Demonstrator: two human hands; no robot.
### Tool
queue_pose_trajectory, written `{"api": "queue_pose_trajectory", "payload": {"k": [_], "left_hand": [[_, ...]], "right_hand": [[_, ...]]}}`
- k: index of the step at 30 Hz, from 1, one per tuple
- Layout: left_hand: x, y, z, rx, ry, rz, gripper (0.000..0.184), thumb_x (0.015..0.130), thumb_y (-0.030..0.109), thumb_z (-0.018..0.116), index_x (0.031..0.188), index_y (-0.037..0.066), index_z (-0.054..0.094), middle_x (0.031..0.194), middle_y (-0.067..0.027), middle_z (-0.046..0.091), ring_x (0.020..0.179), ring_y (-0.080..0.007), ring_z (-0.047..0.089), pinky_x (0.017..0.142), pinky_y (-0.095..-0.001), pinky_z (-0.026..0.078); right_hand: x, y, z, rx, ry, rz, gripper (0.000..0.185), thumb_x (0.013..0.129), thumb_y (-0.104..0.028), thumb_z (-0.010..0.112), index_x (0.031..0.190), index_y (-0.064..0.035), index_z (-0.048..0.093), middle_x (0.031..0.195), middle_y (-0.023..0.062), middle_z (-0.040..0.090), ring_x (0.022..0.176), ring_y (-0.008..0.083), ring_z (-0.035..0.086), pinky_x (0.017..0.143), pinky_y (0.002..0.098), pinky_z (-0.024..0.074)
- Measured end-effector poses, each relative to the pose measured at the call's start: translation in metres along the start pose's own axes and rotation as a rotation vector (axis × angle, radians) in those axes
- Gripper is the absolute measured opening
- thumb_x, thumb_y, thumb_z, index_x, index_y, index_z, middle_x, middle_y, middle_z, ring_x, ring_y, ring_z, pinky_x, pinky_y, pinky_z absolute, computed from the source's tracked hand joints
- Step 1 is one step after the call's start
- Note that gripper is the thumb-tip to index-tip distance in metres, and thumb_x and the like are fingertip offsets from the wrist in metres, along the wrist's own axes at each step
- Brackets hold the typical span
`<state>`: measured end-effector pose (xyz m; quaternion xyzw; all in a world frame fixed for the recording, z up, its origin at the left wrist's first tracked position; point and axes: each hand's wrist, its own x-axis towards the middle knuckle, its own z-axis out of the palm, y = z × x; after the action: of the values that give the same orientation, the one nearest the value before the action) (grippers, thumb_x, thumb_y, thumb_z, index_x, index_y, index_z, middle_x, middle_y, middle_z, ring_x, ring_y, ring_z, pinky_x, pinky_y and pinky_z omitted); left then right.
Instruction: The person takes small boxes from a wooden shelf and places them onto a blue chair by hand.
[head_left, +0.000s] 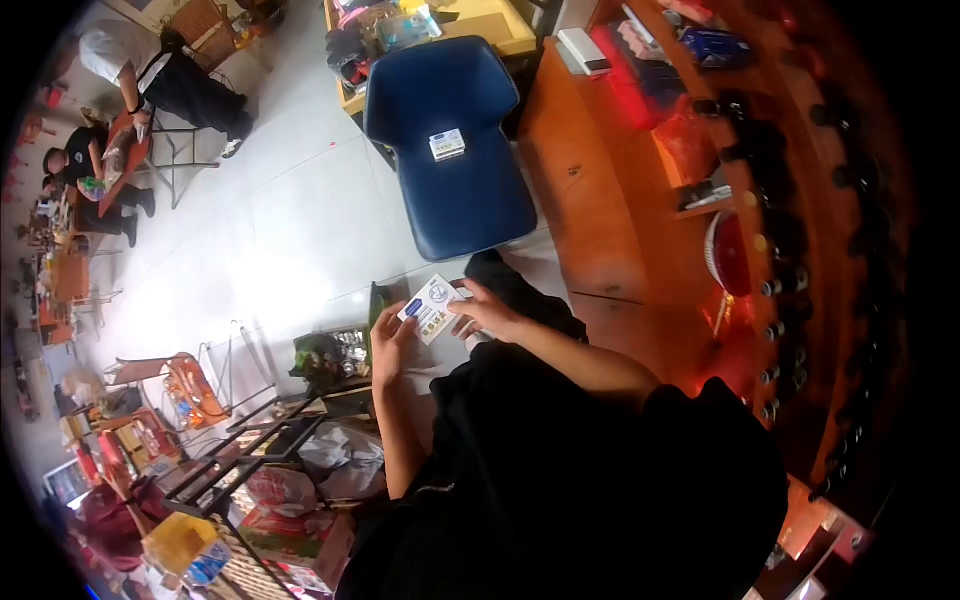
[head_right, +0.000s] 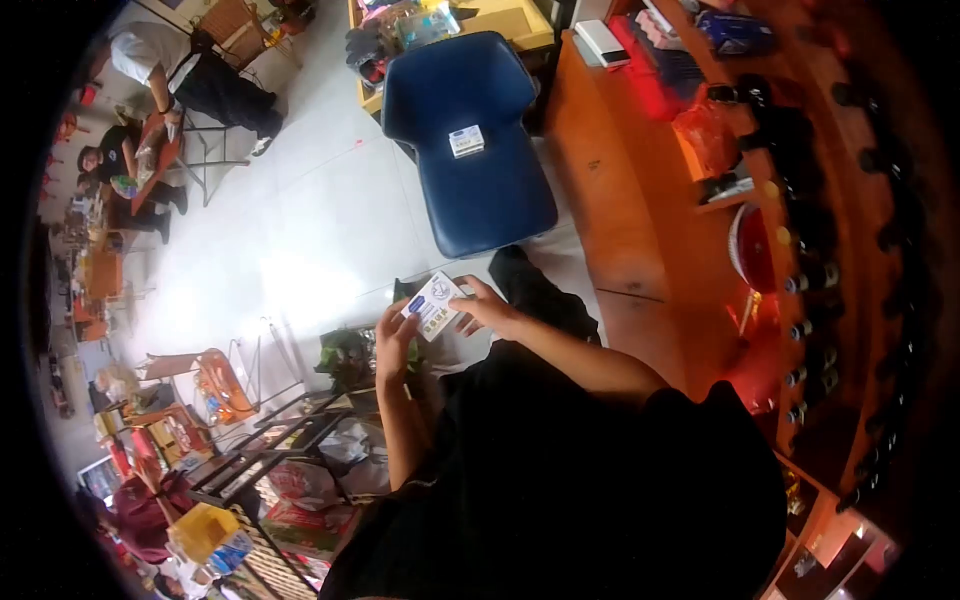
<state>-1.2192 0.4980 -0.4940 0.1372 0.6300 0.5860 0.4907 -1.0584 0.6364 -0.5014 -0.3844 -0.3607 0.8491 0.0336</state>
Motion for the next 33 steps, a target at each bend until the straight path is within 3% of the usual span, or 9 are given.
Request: {"api": "queue_pose_trajectory", "payload": {"k": [2,6,10,13,16,18,24,27,33], "left_hand": [[0.042,-0.013,-0.003,0.077,0.071,-0.03,0.039,0.085,0.006,0.06,0.121,-0.002,0.048,0.097,-0.0103,0.062,0.082,-0.0151,0.058,0.069,-0.0263,0.048],[0.137,-0.127,-0.018,-0.105,0.194,-0.203,0.038,0.084,0.011,0.061,0.115,-0.006,0.048,0.103,-0.013,0.058,0.084,-0.0179,0.059,0.072,-0.0285,0.05],[0.194,-0.119,0.051,-0.243,0.301,-0.419,0.032,0.083,0.008,0.055,0.112,-0.005,0.052,0.105,-0.0111,0.058,0.094,-0.0193,0.059,0.08,-0.0297,0.049],[0.254,-0.149,0.069,-0.18,0.231,-0.531,0.042,0.083,0.02,0.058,0.121,0.003,0.05,0.108,-0.0074,0.059,0.105,-0.0202,0.054,0.09,-0.0386,0.041],[0.325,-0.185,0.079,-0.076,0.19,-0.509,0.043,0.078,0.023,0.056,0.117,0.007,0.054,0.103,-0.004,0.059,0.095,-0.0183,0.054,0.081,-0.0375,0.044],[0.375,-0.185,0.087,-0.012,0.167,-0.471,0.045,0.076,0.025,0.057,0.117,0.006,0.053,0.099,-0.0068,0.058,0.089,-0.0177,0.053,0.073,-0.0311,0.045],[0.504,-0.15,0.104,0.054,0.231,-0.211,0.038,0.088,0.014,0.053,0.121,-0.003,0.045,0.115,-0.0165,0.055,0.105,-0.0232,0.055,0.09,-0.0313,0.043],[0.544,-0.133,0.103,0.135,0.205,-0.163,0.046,0.083,0.006,0.053,0.127,-0.002,0.04,0.12,-0.0169,0.053,0.11,-0.0249,0.052,0.094,-0.0329,0.04],[0.558,-0.125,0.078,0.179,0.068,-0.215,0.065,0.089,0.024,0.052,0.142,0.007,0.018,0.143,-0.0177,0.028,0.13,-0.0302,0.031,0.104,-0.0431,0.029]], "right_hand": [[0.045,-0.002,-0.018,-0.007,-0.039,0.075,0.043,0.085,-0.016,0.061,0.118,-0.0066,0.036,0.094,0.0167,0.056,0.057,0.0229,0.061,0.049,0.0342,0.0515],[0.117,-0.005,-0.072,-0.033,0.102,0.281,0.042,0.084,-0.02,0.061,0.116,-0.0083,0.037,0.092,0.0145,0.057,0.063,0.0228,0.062,0.048,0.0342,0.0514],[0.178,-0.008,-0.131,-0.277,0.282,0.362,0.05,0.079,-0.024,0.063,0.121,-0.0079,0.041,0.091,0.0125,0.058,0.065,0.02,0.06,0.049,0.0312,0.0508],[0.227,-0.01,-0.178,-0.49,0.344,0.352,0.053,0.078,-0.028,0.063,0.123,-0.0074,0.045,0.094,0.0104,0.058,0.071,0.0184,0.06,0.052,0.0292,0.0507],[0.278,-0.027,-0.206,-0.536,0.39,0.265,0.052,0.079,-0.031,0.061,0.123,-0.0061,0.049,0.099,0.0086,0.06,0.081,0.0187,0.059,0.057,0.0307,0.0507],[0.326,-0.026,-0.229,-0.641,0.429,0.219,0.046,0.081,-0.027,0.057,0.12,-0.004,0.05,0.093,0.0096,0.061,0.07,0.0172,0.058,0.051,0.0303,0.0477],[0.448,-0.069,-0.254,-0.754,0.546,-0.038,0.033,0.078,-0.015,0.06,0.108,-0.0034,0.053,0.083,0.0085,0.062,0.059,0.0157,0.057,0.047,0.0301,0.0457],[0.478,-0.102,-0.254,-0.697,0.5,-0.036,0.049,0.071,-0.018,0.064,0.116,-0.0008,0.052,0.112,0.0219,0.059,0.108,0.0343,0.055,0.092,0.0389,0.0438],[0.486,-0.101,-0.26,-0.903,0.696,-0.043,0.064,0.073,-0.023,0.061,0.129,0.0009,0.043,0.125,0.0238,0.05,0.118,0.0359,0.046,0.102,0.0387,0.0351]]}}
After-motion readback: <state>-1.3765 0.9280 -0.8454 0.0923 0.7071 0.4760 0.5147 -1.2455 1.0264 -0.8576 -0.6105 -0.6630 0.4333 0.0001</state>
